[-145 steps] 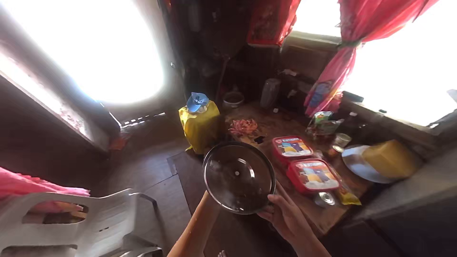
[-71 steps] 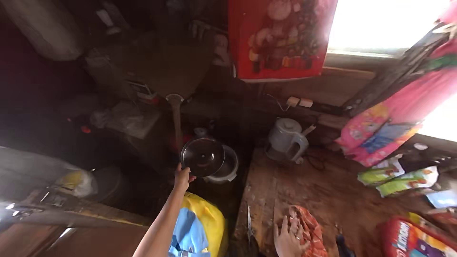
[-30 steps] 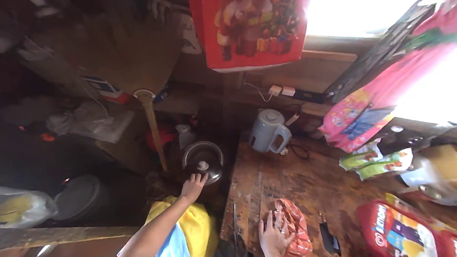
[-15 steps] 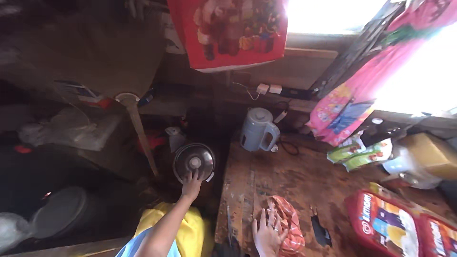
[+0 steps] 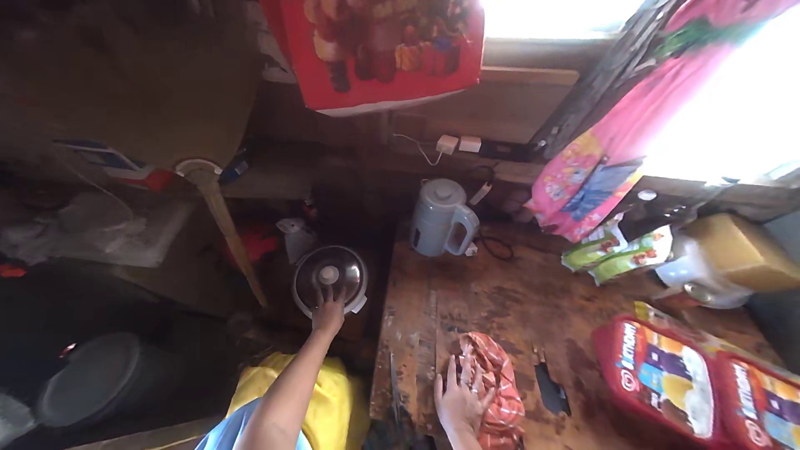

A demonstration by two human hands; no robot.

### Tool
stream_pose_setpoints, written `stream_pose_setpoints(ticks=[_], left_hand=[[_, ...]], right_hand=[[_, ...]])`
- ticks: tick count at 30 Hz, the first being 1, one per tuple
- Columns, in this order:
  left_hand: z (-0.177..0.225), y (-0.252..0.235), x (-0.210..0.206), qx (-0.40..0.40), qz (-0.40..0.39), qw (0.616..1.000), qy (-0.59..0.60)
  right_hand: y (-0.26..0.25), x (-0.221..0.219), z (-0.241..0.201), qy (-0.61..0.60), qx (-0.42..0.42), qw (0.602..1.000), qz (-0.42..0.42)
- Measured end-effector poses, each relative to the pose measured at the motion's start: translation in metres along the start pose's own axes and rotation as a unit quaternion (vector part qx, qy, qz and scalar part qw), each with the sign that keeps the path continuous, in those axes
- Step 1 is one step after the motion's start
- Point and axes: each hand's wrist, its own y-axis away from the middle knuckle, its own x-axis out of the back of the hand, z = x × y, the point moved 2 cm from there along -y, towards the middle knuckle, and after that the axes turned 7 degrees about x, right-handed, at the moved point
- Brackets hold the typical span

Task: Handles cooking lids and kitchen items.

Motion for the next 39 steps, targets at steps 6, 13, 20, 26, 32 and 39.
stream_pose_setpoints(ticks=[6,13,20,26,32,39], left_hand=[[0.054,0.062,0.015,0.012,0.073,0.99,0.118],[0.126,0.211,-0.048,-0.081,-0.119,0.931,0.336],[0.196,0.328,-0.051,-0.256,-0.313,0.781,0.476],[0.211,0.326,-0.032,-0.165,-0.202,0.758,0.598],[0.194,0.251,-0.084,-0.076,-0.195,0.882,0.422],[0.107,0.258,-0.074,-0.041,-0.113,0.93,0.348]], right_hand=[[-0.001,0.007,0.0,-0.032,0.005,0.999,-0.028],[0.013,0.069,0.027,-0.483,-0.062,0.872,0.048],[0.078,0.11,0.072,-0.665,-0.071,0.739,0.081],[0.038,0.153,0.082,-0.652,-0.002,0.751,0.105],[-0.014,0.153,0.028,-0.418,0.122,0.9,-0.001],[-0.062,0.081,-0.065,-0.132,0.246,0.925,-0.257]])
